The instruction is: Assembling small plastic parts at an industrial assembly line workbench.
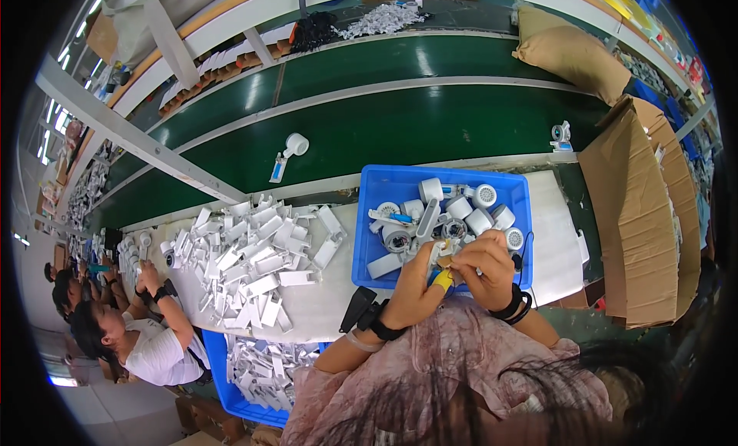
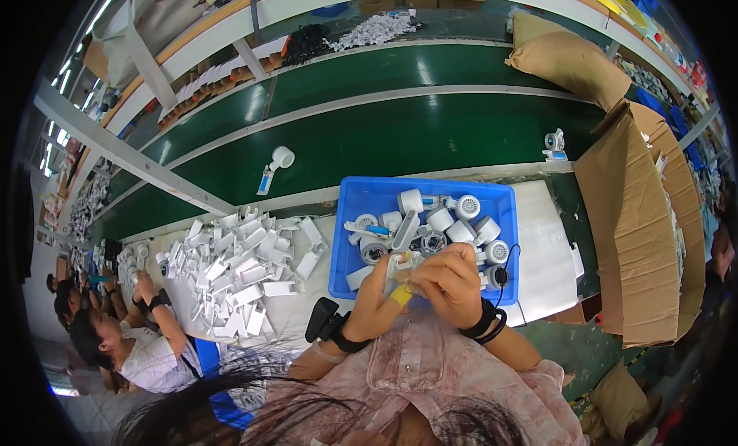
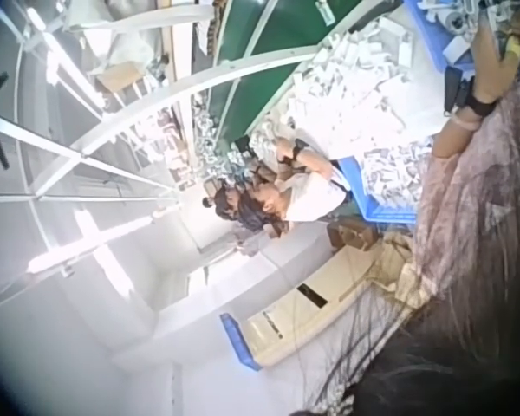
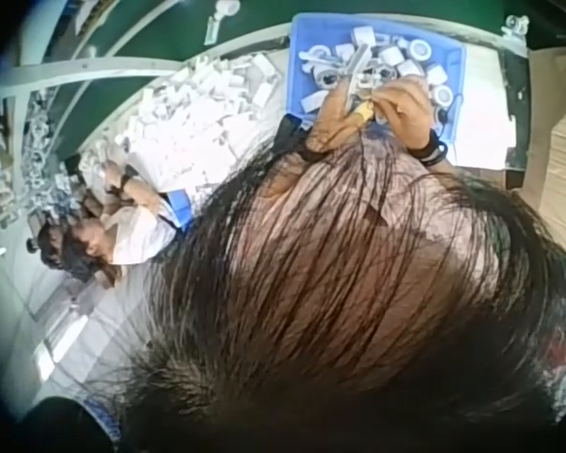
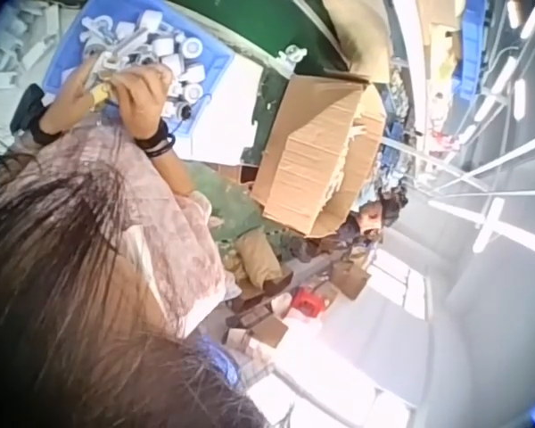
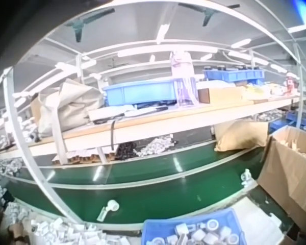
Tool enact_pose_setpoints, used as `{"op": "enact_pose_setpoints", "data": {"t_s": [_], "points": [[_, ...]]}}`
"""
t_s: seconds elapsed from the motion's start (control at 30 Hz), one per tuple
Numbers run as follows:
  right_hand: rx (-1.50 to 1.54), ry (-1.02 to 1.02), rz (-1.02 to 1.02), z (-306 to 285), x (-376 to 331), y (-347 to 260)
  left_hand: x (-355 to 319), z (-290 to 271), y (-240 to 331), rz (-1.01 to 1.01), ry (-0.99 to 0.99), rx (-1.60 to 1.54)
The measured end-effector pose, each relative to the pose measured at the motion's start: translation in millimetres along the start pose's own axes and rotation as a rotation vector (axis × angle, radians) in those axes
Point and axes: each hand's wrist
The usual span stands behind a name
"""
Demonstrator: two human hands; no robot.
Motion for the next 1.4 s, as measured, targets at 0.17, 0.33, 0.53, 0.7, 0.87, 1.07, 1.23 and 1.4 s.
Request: {"op": "enact_pose_setpoints", "data": {"t_s": [0.17, 0.33, 0.53, 0.7, 0.87, 1.07, 1.23, 1.4], "points": [[0.004, -0.032, 0.002, -1, 3, -1, -2, -4, 0, 0.015, -0.038, -0.033], [0.040, -0.041, -0.009, -1, 1, 2, -1, -3, -3, 0.131, -0.056, 0.066], [0.067, -0.044, 0.018, 1, 1, 2, 1, -2, 4, 0.192, -0.067, 0.206], [0.056, -0.066, -0.011, -2, 1, 3, -4, -3, -5, 0.098, -0.073, 0.005], [0.043, -0.063, -0.026, -2, 2, 1, -6, -1, -7, -0.030, -0.040, -0.051], [0.021, -0.058, -0.011, -3, 2, -1, -7, -1, -4, -0.082, -0.043, 0.016], [0.030, -0.102, -0.065, -8, 6, 4, -7, -2, -12, -0.012, -0.055, 0.018], [0.001, -0.115, -0.066, -9, 6, 1, -6, -1, -3, -0.111, -0.071, -0.010]]}}
Point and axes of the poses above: each hand's wrist, its own x-axis towards the middle knuckle, its own z-axis out of the palm, y = z × x, and after that the axes turned 10 degrees about -x, right-handed
